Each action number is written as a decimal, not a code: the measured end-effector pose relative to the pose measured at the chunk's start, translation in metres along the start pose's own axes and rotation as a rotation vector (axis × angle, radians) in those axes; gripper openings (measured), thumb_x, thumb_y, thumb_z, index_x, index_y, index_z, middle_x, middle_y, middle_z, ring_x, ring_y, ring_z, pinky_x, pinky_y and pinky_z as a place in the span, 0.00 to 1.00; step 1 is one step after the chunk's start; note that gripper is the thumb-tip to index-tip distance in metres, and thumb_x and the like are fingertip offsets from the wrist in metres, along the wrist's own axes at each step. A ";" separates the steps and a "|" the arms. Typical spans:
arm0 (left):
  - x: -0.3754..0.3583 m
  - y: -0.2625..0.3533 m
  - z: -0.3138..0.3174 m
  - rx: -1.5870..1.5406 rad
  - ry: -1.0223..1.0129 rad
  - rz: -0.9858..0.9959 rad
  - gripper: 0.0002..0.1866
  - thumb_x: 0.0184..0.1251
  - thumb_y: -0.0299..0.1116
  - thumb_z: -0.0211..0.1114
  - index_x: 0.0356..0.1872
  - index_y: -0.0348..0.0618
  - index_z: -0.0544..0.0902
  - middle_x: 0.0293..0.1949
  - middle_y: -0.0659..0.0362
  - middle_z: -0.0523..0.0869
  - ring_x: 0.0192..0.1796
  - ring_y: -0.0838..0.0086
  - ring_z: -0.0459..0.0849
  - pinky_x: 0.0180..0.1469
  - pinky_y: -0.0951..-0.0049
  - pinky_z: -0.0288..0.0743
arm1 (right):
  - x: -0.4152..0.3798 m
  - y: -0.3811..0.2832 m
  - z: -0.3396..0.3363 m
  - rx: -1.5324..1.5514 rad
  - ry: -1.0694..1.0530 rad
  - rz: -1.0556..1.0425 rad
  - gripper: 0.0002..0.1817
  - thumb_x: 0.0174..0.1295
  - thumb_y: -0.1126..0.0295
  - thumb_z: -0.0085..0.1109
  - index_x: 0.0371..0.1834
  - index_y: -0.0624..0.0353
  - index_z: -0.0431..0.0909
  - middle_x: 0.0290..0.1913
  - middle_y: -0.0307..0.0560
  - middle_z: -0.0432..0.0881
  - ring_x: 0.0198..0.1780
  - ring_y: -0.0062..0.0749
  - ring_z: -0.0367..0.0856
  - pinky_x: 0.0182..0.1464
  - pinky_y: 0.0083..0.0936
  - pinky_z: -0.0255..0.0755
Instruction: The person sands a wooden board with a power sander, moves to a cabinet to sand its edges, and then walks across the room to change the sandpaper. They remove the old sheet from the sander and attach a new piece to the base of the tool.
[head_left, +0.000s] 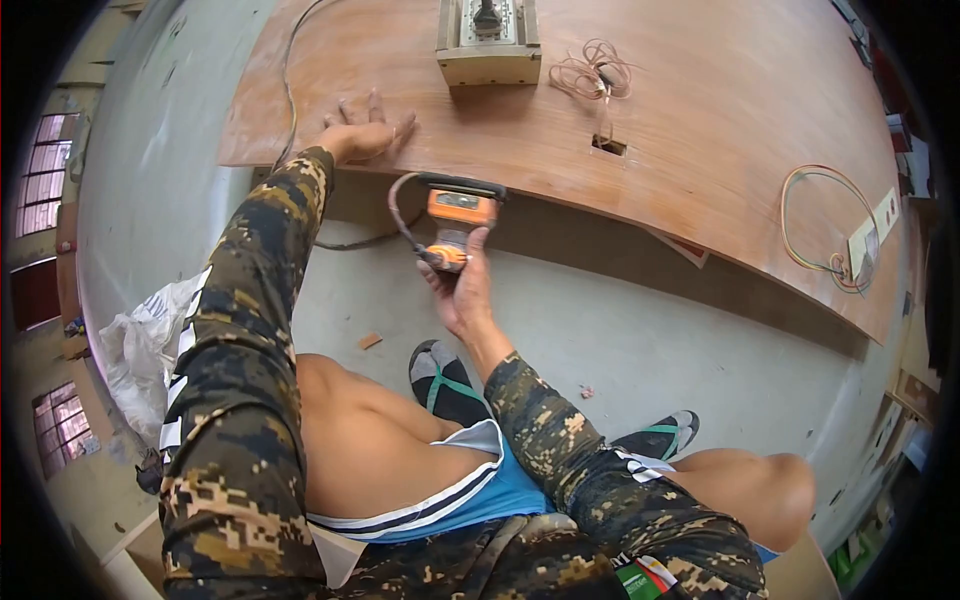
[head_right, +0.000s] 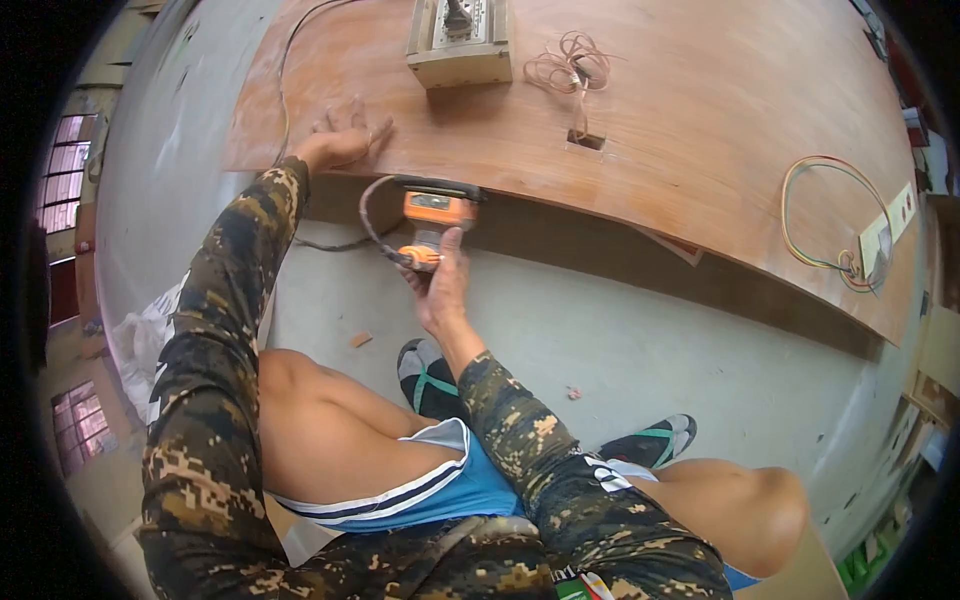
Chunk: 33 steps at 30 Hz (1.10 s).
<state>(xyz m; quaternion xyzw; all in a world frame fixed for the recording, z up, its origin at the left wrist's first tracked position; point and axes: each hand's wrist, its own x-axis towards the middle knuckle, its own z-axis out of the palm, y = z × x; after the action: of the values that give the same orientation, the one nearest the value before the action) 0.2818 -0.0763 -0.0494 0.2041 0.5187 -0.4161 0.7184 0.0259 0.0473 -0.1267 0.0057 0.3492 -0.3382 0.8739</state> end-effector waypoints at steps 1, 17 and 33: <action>-0.004 0.000 0.001 -0.040 0.028 -0.024 0.32 0.77 0.58 0.42 0.76 0.57 0.65 0.60 0.47 0.80 0.58 0.38 0.78 0.71 0.28 0.53 | 0.003 0.008 0.007 0.001 0.002 0.008 0.38 0.64 0.32 0.54 0.55 0.58 0.71 0.39 0.44 0.81 0.35 0.28 0.85 0.40 0.27 0.86; -0.024 -0.016 -0.008 -0.079 -0.056 0.073 0.24 0.81 0.50 0.42 0.67 0.53 0.76 0.55 0.52 0.88 0.60 0.47 0.83 0.68 0.26 0.58 | 0.020 0.034 0.031 0.136 -0.027 0.175 0.35 0.63 0.39 0.62 0.61 0.53 0.66 0.51 0.45 0.78 0.49 0.35 0.82 0.53 0.37 0.83; -0.003 0.003 -0.009 0.019 -0.157 0.012 0.30 0.82 0.57 0.34 0.75 0.54 0.66 0.58 0.48 0.86 0.65 0.41 0.78 0.71 0.32 0.61 | 0.023 0.032 0.027 0.177 -0.110 0.170 0.36 0.65 0.43 0.64 0.64 0.52 0.60 0.55 0.49 0.75 0.53 0.40 0.82 0.53 0.40 0.84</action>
<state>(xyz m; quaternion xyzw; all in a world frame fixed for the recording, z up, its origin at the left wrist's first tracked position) 0.2782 -0.0668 -0.0508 0.1809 0.4554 -0.4315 0.7574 0.0735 0.0514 -0.1275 0.0940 0.2678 -0.2922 0.9133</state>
